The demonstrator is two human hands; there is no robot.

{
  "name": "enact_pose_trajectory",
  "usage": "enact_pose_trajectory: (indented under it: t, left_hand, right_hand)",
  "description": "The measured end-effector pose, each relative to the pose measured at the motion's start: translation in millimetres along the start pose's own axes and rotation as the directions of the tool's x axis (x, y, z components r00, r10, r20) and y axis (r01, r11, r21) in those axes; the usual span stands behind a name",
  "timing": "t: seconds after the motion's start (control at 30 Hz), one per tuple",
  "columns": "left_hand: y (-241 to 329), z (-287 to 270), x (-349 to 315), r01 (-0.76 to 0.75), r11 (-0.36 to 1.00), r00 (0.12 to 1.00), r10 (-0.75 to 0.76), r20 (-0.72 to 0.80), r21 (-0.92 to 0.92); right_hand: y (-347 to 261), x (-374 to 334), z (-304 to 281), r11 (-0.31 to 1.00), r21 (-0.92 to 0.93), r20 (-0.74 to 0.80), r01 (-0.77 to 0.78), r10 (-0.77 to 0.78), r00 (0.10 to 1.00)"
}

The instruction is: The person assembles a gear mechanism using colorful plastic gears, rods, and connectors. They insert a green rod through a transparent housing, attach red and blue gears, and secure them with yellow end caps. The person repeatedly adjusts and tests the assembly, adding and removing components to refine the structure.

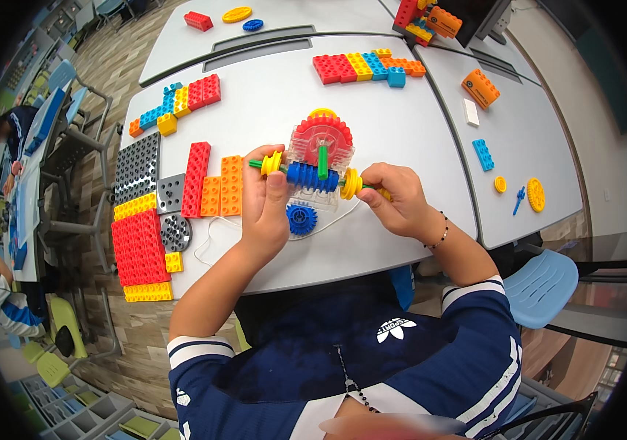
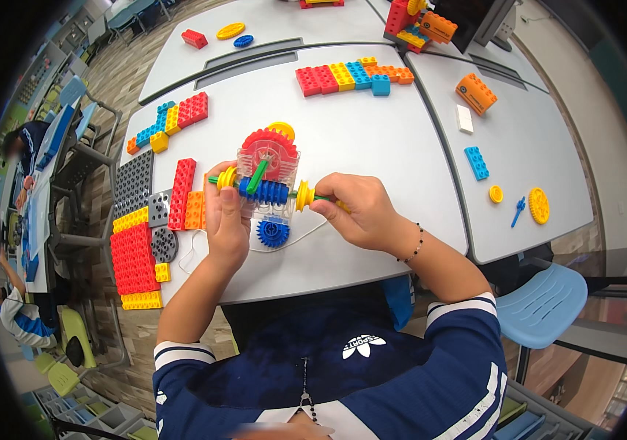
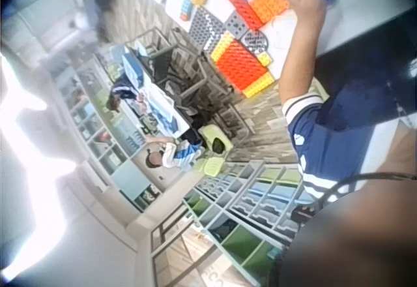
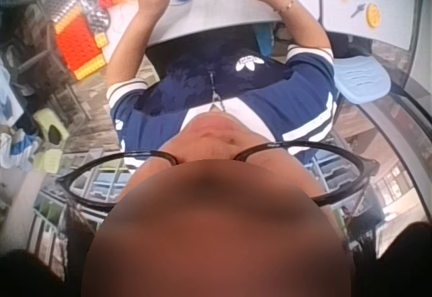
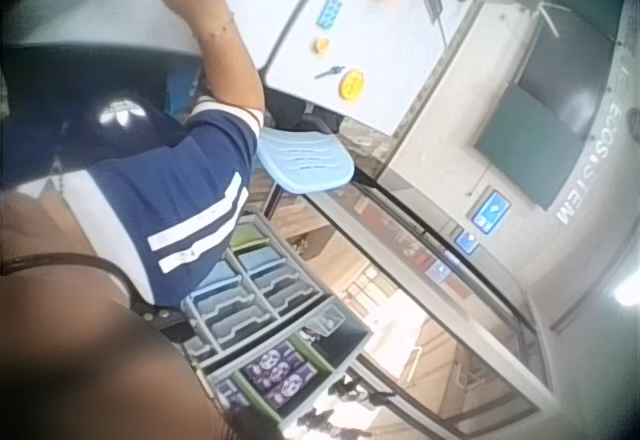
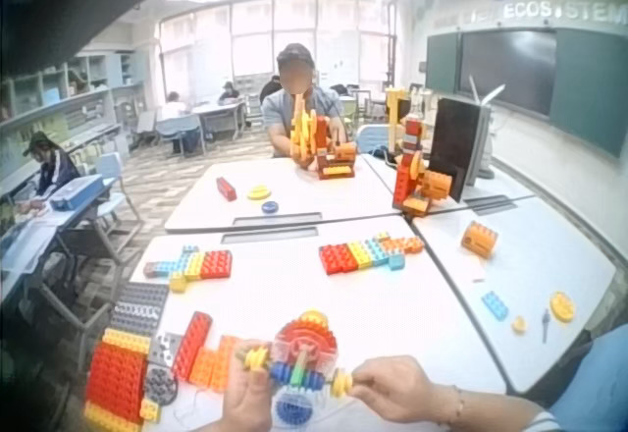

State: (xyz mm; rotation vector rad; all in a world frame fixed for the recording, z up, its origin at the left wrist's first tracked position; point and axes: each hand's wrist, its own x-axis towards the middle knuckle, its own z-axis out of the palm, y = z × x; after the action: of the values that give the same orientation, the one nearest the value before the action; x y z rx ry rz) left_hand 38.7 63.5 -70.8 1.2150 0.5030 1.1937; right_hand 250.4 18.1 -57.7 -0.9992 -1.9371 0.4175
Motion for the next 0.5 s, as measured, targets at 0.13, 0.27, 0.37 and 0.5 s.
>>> enact_pose_trajectory:
  t: [0.13,0.27,0.37,0.5]
  left_hand:
    - [-0.3,1.3,-2.0,-0.013,1.000,1.000,0.013,-0.014,-0.006]
    - [-1.2,0.8,-1.5,-0.018,1.000,1.000,0.018,-0.024,0.001]
    - [0.0,-2.5,2.3,0.020,0.999,0.999,-0.019,0.038,-0.029]
    - [3.8,-3.3,2.4,0.170,0.985,0.958,-0.159,0.238,-0.025]
  right_hand:
    - [-0.7,0.4,-0.3,1.000,0.005,0.009,0.010,-0.010,1.000]
    - [-0.2,-0.3,0.2,1.000,0.013,0.000,0.026,-0.026,1.000]
    - [1.5,-1.4,0.1,1.000,0.007,-0.023,0.029,-0.029,0.999]
    - [4.5,-3.1,-0.7,1.000,0.015,-0.083,0.010,-0.009,0.996]
